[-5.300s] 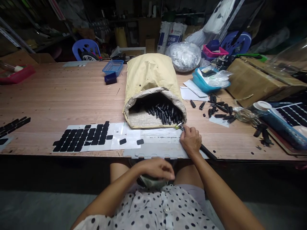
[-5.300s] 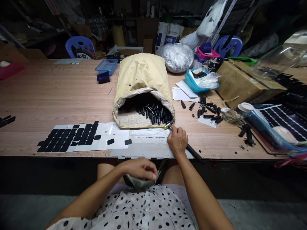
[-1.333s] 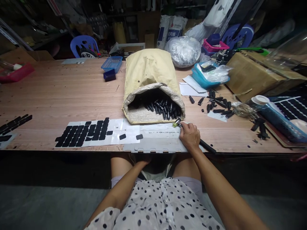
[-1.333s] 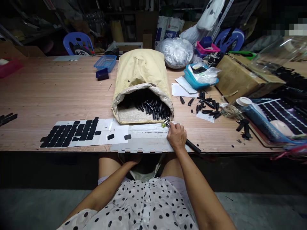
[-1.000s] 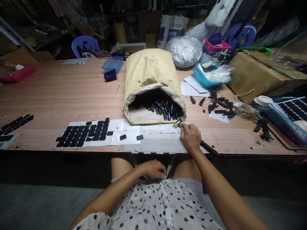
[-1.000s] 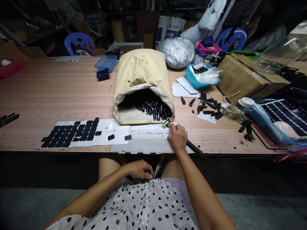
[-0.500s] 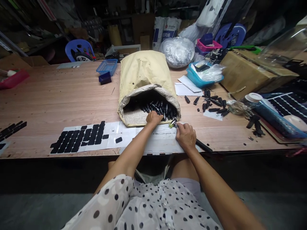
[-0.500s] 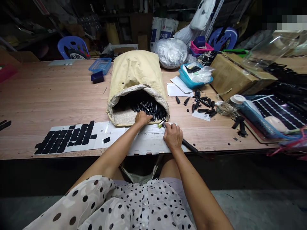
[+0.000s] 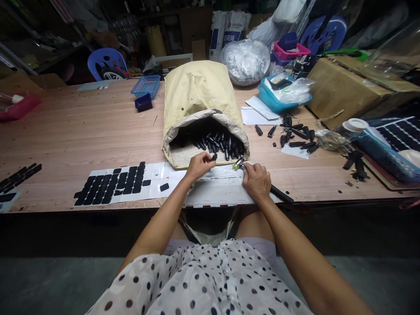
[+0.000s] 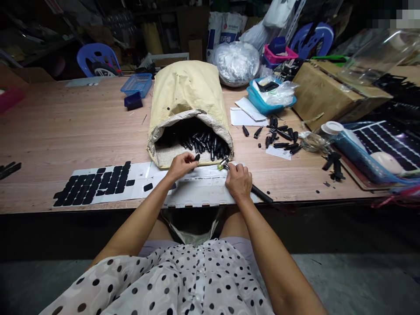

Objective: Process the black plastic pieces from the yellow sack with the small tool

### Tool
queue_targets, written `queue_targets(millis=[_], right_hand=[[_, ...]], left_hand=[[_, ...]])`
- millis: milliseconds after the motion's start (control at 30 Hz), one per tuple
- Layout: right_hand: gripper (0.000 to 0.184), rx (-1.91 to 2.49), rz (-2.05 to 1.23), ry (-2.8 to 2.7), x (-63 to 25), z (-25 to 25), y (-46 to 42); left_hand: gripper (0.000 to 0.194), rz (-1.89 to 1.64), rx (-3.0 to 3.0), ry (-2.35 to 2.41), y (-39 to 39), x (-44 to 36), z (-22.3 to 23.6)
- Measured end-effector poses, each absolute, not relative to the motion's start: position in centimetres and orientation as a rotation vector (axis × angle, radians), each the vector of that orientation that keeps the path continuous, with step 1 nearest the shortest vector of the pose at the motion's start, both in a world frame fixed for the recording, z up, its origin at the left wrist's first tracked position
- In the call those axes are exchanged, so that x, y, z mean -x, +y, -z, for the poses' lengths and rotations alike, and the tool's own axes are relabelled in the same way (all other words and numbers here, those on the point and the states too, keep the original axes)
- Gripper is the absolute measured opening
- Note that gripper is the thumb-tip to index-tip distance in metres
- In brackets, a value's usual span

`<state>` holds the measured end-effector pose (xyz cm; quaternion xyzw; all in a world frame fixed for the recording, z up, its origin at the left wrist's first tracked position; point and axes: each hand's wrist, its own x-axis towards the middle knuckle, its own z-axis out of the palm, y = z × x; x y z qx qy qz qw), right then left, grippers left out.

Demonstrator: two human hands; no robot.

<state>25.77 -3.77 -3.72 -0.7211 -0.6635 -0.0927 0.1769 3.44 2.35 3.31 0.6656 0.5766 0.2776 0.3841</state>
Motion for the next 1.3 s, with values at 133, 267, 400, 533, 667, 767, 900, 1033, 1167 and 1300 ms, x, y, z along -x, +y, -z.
queue_targets(millis=[133, 267, 400, 533, 667, 767, 900, 1033, 1167, 1300], right_hand=[[0.029, 2.038, 0.268, -1.873, -25.8, 3.7, -3.7], [0.029, 2.029, 0.261, -1.883, -26.2, 3.8, -3.7], [0.030, 2.012, 0.274, -1.873, -26.5, 4.0, -3.7], [0.030, 1.985, 0.275, -1.865, -26.5, 4.2, -3.7], [0.030, 1.974, 0.272, -1.870, -26.7, 4.3, -3.6], [0.033, 1.960, 0.263, -1.886, -27.0, 4.1, -3.6], [0.037, 1.901, 0.217, -1.852, -26.5, 3.0, -4.1], [0.043, 1.770, 0.087, -1.767, -23.9, 1.5, -5.8], [0.043, 1.548, -0.184, -1.861, -20.8, 1.2, -7.6], [0.039, 1.500, -0.324, -1.876, -19.0, 1.6, -8.7]], left_hand=[[0.009, -0.586, -1.961, 1.332, -1.1, -1.0, -1.6], [0.012, -0.596, -2.068, 1.346, -2.4, -0.3, 0.4], [0.017, -0.572, -2.103, 1.360, -2.4, -0.6, 1.2], [0.018, -0.574, -2.100, 1.360, -2.3, -0.6, 1.3], [0.025, -0.620, -2.087, 1.364, -2.3, -0.6, 1.4], [0.021, -0.637, -2.082, 1.360, -2.4, -0.7, 1.4], [0.014, -0.638, -2.084, 1.349, -2.2, -0.9, 1.7], [0.014, -0.652, -2.101, 1.336, -2.0, -0.9, 2.2], [0.015, -0.666, -2.104, 1.317, -1.8, -0.9, 2.7], [0.014, -0.682, -2.102, 1.303, -1.8, -0.9, 2.9]])
